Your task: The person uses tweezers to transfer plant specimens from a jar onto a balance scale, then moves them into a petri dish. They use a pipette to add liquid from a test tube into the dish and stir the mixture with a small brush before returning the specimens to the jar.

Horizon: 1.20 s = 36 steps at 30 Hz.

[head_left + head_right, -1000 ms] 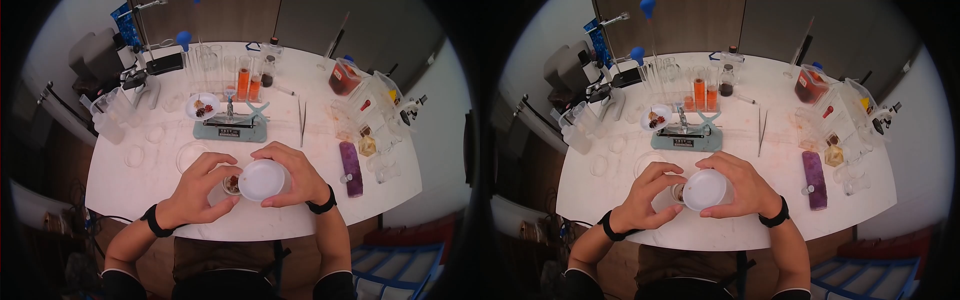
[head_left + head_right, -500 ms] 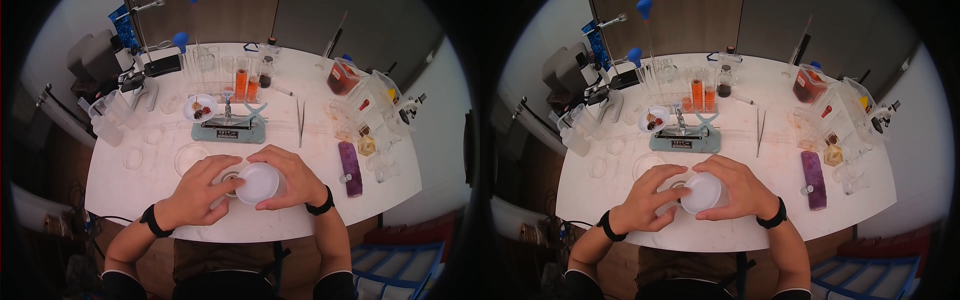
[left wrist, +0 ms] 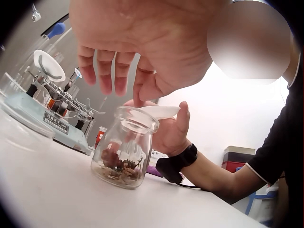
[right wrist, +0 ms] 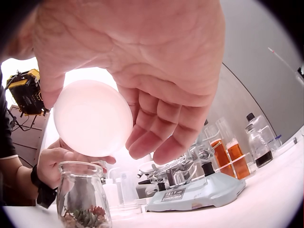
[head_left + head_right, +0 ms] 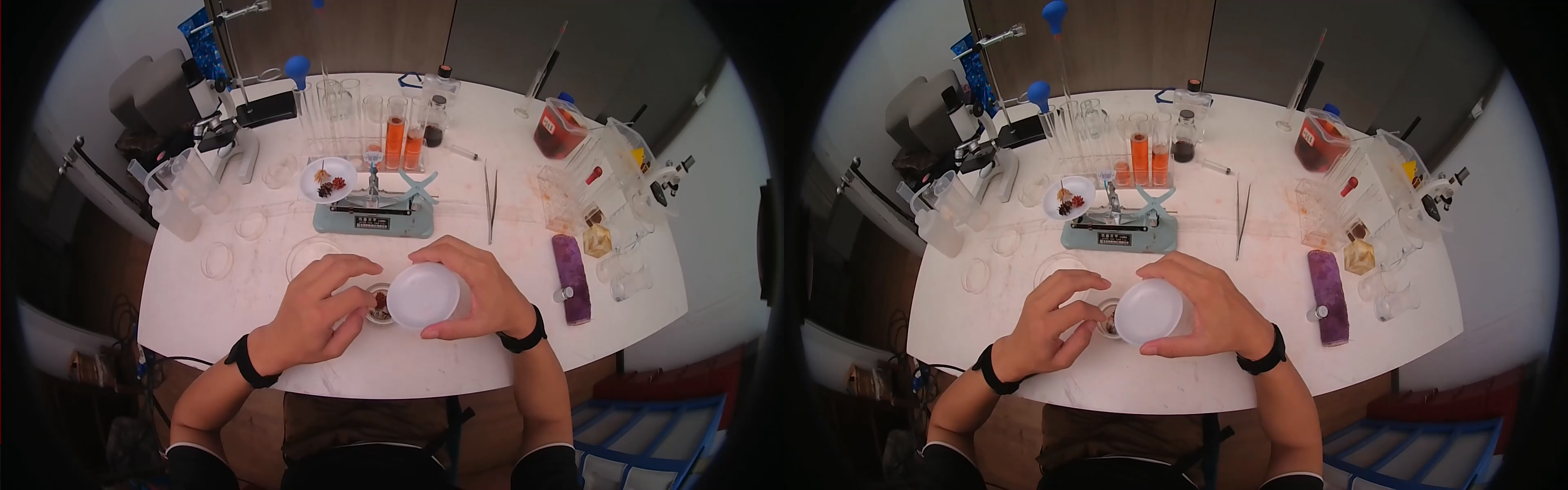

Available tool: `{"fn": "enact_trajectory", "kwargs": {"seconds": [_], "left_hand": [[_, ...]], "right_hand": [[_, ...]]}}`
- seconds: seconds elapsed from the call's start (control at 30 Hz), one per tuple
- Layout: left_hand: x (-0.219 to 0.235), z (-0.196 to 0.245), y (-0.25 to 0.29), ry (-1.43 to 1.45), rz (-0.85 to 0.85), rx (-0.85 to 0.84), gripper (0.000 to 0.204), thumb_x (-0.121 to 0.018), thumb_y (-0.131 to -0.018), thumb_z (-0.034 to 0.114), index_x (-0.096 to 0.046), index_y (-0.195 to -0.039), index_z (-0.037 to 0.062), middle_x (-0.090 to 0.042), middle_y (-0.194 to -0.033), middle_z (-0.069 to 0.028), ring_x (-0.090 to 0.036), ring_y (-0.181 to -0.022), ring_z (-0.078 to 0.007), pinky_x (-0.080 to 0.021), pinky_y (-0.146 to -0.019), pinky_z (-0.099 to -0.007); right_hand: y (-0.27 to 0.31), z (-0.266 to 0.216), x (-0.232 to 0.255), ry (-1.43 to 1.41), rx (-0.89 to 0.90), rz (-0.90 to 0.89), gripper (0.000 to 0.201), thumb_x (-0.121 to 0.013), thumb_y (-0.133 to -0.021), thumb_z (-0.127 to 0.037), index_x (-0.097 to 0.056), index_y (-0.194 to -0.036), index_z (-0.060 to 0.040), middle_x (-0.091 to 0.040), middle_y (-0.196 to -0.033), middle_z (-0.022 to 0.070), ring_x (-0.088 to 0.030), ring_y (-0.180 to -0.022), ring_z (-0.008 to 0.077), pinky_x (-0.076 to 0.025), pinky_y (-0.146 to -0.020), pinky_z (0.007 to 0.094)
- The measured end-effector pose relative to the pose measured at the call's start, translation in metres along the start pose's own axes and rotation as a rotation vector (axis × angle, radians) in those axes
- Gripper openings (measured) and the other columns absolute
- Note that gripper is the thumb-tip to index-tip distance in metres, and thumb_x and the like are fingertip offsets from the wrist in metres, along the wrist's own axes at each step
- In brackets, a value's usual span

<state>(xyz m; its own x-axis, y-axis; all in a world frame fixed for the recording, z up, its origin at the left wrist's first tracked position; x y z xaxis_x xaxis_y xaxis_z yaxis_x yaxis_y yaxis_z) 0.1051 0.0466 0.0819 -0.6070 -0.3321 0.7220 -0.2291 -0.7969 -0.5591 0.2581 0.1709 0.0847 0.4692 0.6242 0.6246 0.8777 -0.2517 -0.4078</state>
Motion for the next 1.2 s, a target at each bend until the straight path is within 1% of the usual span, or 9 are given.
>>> {"fn": "enact_trajectory", "kwargs": {"seconds": [0.1,0.3,0.4,0.5,0.8,0.93,1.0,1.1,1.2], "left_hand": [[0.0,-0.004,0.002,0.019,0.009,0.038,0.016,-0.066,-0.071,0.003,-0.064,-0.086,0.0051,-0.061,-0.116,-0.0167,-0.059,-0.101,-0.0342,-0.049,-0.084,-0.04],[-0.001,-0.002,-0.001,0.063,-0.007,0.123,0.037,-0.073,-0.071,0.014,-0.062,-0.104,0.0011,-0.06,-0.115,-0.0176,-0.059,-0.1,-0.0349,-0.049,-0.084,-0.0394],[-0.003,-0.002,-0.001,0.044,-0.038,0.115,0.048,-0.075,-0.07,0.018,-0.06,-0.112,0.0005,-0.06,-0.116,-0.0173,-0.059,-0.1,-0.0342,-0.049,-0.085,-0.0391],[-0.007,-0.003,-0.001,0.039,-0.074,0.123,0.05,-0.076,-0.071,0.02,-0.06,-0.113,0.0008,-0.06,-0.115,-0.0163,-0.059,-0.102,-0.0333,-0.049,-0.086,-0.0391],[-0.014,-0.006,-0.001,0.016,-0.123,0.143,0.051,-0.079,-0.072,0.024,-0.059,-0.114,0.0016,-0.06,-0.112,-0.015,-0.058,-0.102,-0.0332,-0.048,-0.087,-0.0399],[-0.015,-0.006,-0.002,0.007,-0.131,0.139,0.048,-0.079,-0.073,0.025,-0.059,-0.11,0.0026,-0.061,-0.109,-0.0135,-0.058,-0.101,-0.0321,-0.048,-0.086,-0.0395],[-0.014,-0.005,-0.004,-0.001,-0.118,0.123,0.043,-0.078,-0.074,0.025,-0.059,-0.106,0.0031,-0.061,-0.104,-0.0129,-0.058,-0.098,-0.0311,-0.047,-0.084,-0.0387],[-0.018,-0.009,0.0,-0.005,-0.164,0.175,0.049,-0.082,-0.07,0.029,-0.06,-0.106,0.0041,-0.063,-0.106,-0.0107,-0.06,-0.098,-0.0305,-0.048,-0.084,-0.0398],[-0.017,-0.01,0.001,-0.014,-0.146,0.164,0.049,-0.083,-0.07,0.031,-0.06,-0.103,0.0045,-0.064,-0.104,-0.0099,-0.061,-0.095,-0.0303,-0.049,-0.082,-0.0393]], "right_hand": [[0.0,0.0,0.002,0.012,-0.01,0.027,0.071,-0.088,-0.062,-0.035,-0.058,-0.116,-0.0001,-0.061,-0.103,0.0156,-0.062,-0.094,0.0318,-0.05,-0.082,0.0356],[0.001,0.009,0.007,0.071,-0.039,0.123,0.069,-0.088,-0.064,-0.034,-0.058,-0.117,-0.0001,-0.062,-0.106,0.016,-0.063,-0.096,0.031,-0.05,-0.083,0.0357],[0.001,0.011,0.014,0.069,-0.068,0.161,0.067,-0.087,-0.065,-0.034,-0.059,-0.116,-0.0002,-0.062,-0.107,0.0157,-0.063,-0.097,0.0307,-0.05,-0.084,0.0358],[0.002,0.012,0.018,0.079,-0.097,0.169,0.065,-0.086,-0.067,-0.034,-0.059,-0.115,0.0002,-0.063,-0.106,0.0158,-0.063,-0.097,0.031,-0.05,-0.084,0.0358],[0.005,0.026,-0.001,0.266,-0.209,0.049,0.065,-0.081,-0.072,-0.041,-0.059,-0.115,0.0029,-0.063,-0.108,0.0185,-0.062,-0.1,0.035,-0.051,-0.085,0.0383],[0.008,0.034,-0.009,0.354,-0.275,-0.023,0.067,-0.078,-0.074,-0.044,-0.058,-0.117,0.0036,-0.061,-0.11,0.0187,-0.059,-0.103,0.035,-0.049,-0.087,0.0404],[0.01,0.037,-0.012,0.367,-0.278,-0.045,0.067,-0.077,-0.075,-0.044,-0.058,-0.117,0.0036,-0.06,-0.111,0.0189,-0.058,-0.105,0.035,-0.049,-0.088,0.0407],[0.009,0.037,-0.015,0.383,-0.277,-0.067,0.067,-0.078,-0.073,-0.042,-0.057,-0.119,0.0038,-0.06,-0.112,0.0187,-0.056,-0.106,0.0351,-0.048,-0.089,0.0408],[0.009,0.036,-0.017,0.4,-0.271,-0.101,0.069,-0.079,-0.072,-0.038,-0.055,-0.121,0.0041,-0.059,-0.112,0.0183,-0.055,-0.106,0.0351,-0.048,-0.089,0.0408]]}}
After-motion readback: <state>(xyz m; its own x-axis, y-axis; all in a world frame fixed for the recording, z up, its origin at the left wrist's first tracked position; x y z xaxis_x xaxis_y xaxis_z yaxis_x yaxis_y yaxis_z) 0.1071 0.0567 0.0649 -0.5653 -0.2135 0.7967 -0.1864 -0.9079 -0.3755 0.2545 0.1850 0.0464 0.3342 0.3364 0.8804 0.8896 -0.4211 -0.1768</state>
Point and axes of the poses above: each hand's wrist, its own y-axis away from the middle knuckle, its own x-axis out of the back of the hand, z = x × y, the point moved 6 cm from there along -y, towards the middle knuckle
